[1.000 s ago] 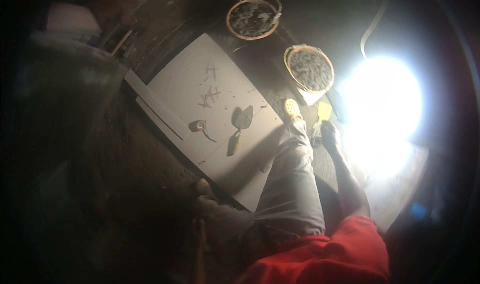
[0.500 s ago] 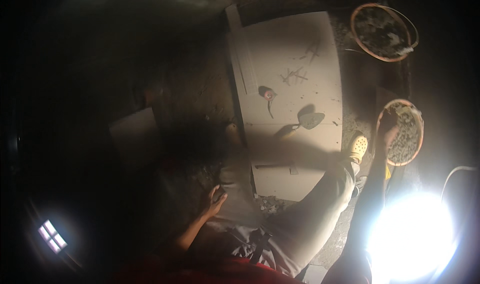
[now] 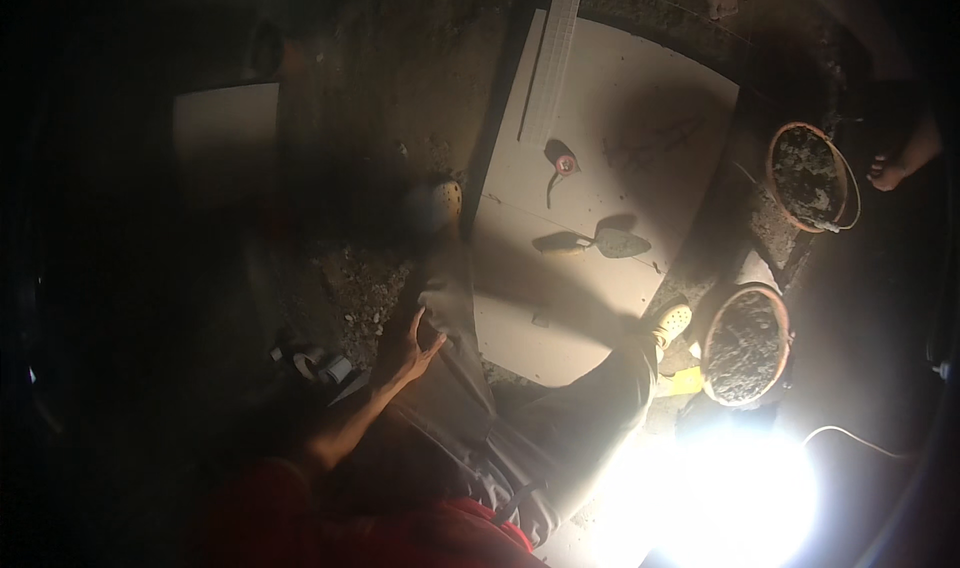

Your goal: The person measures and marks the floor using a tape measure and string line, then uses a hammer to tap tiles into place. They adjust the string line and continue positioning tiles along the marked boundary.

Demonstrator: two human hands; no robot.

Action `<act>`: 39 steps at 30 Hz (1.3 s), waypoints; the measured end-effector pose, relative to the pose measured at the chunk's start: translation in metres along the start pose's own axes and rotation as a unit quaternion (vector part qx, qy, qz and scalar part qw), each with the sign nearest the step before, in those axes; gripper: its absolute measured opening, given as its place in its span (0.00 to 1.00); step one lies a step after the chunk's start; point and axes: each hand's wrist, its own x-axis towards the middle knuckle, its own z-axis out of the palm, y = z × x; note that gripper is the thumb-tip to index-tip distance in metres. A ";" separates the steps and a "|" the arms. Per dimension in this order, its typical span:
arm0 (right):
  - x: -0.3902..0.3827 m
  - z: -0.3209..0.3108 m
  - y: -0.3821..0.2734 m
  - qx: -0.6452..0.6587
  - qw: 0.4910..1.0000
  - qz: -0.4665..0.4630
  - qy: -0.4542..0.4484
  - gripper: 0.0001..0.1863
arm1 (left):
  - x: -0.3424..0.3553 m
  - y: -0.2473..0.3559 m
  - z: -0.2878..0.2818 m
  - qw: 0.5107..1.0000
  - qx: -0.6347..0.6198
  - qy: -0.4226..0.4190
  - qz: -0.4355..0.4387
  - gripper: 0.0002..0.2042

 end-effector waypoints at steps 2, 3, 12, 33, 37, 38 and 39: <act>-0.031 -0.005 -0.038 0.007 0.999 -0.005 -0.036 0.18 | 0.002 0.004 -0.008 0.996 0.052 0.010 0.074 0.41; -0.049 -0.007 -0.061 0.007 0.998 -0.008 -0.057 0.18 | 0.007 0.004 -0.012 0.989 0.081 0.041 0.116 0.40; -0.169 0.056 -0.287 -0.063 0.950 -0.090 -0.293 0.12 | 0.176 -0.031 0.031 0.672 -0.647 -0.338 -0.122 0.43; -0.080 0.635 -0.525 0.112 0.912 -0.259 -0.297 0.17 | 0.428 -0.286 -0.069 0.505 -0.833 0.041 -0.222 0.27; -0.039 0.686 -0.503 0.258 0.863 -0.236 -0.364 0.11 | 0.452 -0.265 -0.111 0.561 -0.786 0.060 -0.253 0.31; -0.033 0.683 -0.508 0.268 0.860 -0.192 -0.389 0.12 | 0.452 -0.252 -0.128 0.582 -0.781 0.064 -0.216 0.32; -0.023 0.673 -0.519 0.274 0.853 -0.154 -0.416 0.13 | 0.453 -0.242 -0.151 0.592 -0.775 0.070 -0.210 0.31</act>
